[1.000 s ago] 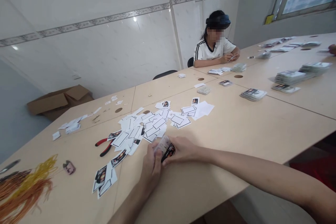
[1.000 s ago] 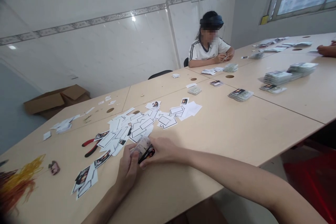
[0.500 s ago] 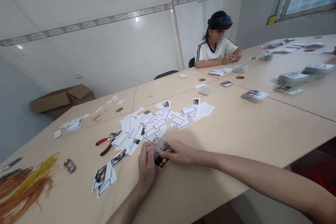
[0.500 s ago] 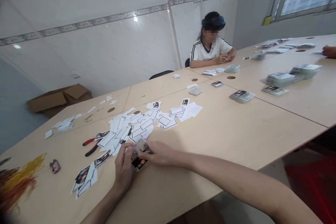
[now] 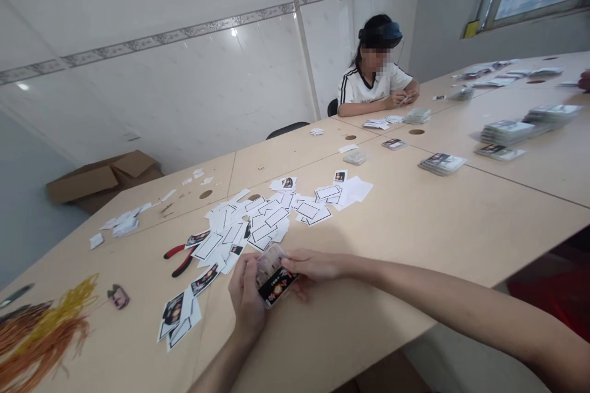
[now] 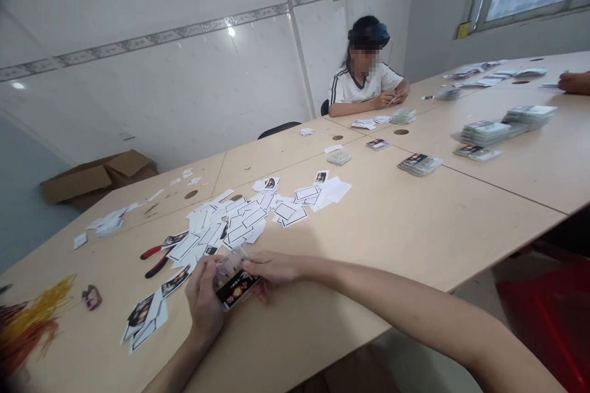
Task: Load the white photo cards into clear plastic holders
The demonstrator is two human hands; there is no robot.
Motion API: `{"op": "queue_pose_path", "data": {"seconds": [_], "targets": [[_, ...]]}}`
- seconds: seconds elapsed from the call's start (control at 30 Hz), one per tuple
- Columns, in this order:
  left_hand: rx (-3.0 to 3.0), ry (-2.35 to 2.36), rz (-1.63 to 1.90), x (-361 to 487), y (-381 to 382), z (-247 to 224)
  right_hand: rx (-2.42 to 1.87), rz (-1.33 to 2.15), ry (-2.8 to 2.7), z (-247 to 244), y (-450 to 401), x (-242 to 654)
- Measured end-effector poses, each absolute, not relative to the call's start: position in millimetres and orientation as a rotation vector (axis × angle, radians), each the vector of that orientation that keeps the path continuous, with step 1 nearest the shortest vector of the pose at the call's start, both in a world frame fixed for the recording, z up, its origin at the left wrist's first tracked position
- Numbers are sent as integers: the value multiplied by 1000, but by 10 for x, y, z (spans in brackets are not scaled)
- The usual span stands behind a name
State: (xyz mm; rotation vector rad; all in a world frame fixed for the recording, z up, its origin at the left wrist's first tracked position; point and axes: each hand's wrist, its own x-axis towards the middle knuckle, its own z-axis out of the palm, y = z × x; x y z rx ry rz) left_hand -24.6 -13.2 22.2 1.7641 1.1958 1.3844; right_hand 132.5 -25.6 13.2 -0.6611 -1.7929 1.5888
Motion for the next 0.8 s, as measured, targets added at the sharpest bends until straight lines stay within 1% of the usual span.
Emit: {"op": "queue_pose_path", "data": {"seconds": [0.23, 0.4, 0.5, 0.57, 0.67, 0.8], "targets": [[1724, 1200, 1381, -236, -109, 219, -612, 1813, -1702, 133, -220, 1385], [1721, 1182, 1372, -257, -88, 209, -475, 1811, -1800, 108, -162, 1410], [1727, 1221, 1400, -255, -92, 223, -490, 1698, -1817, 114, -193, 1383], [1738, 1234, 1411, -244, -106, 230, -565, 1524, -1794, 128, -252, 1344], [1774, 1207, 1331, -219, -142, 235, -704, 1279, -1745, 128, -341, 1274], [1840, 1183, 1236, -192, -199, 237, -962, 1118, -1678, 73, -357, 1223]]}}
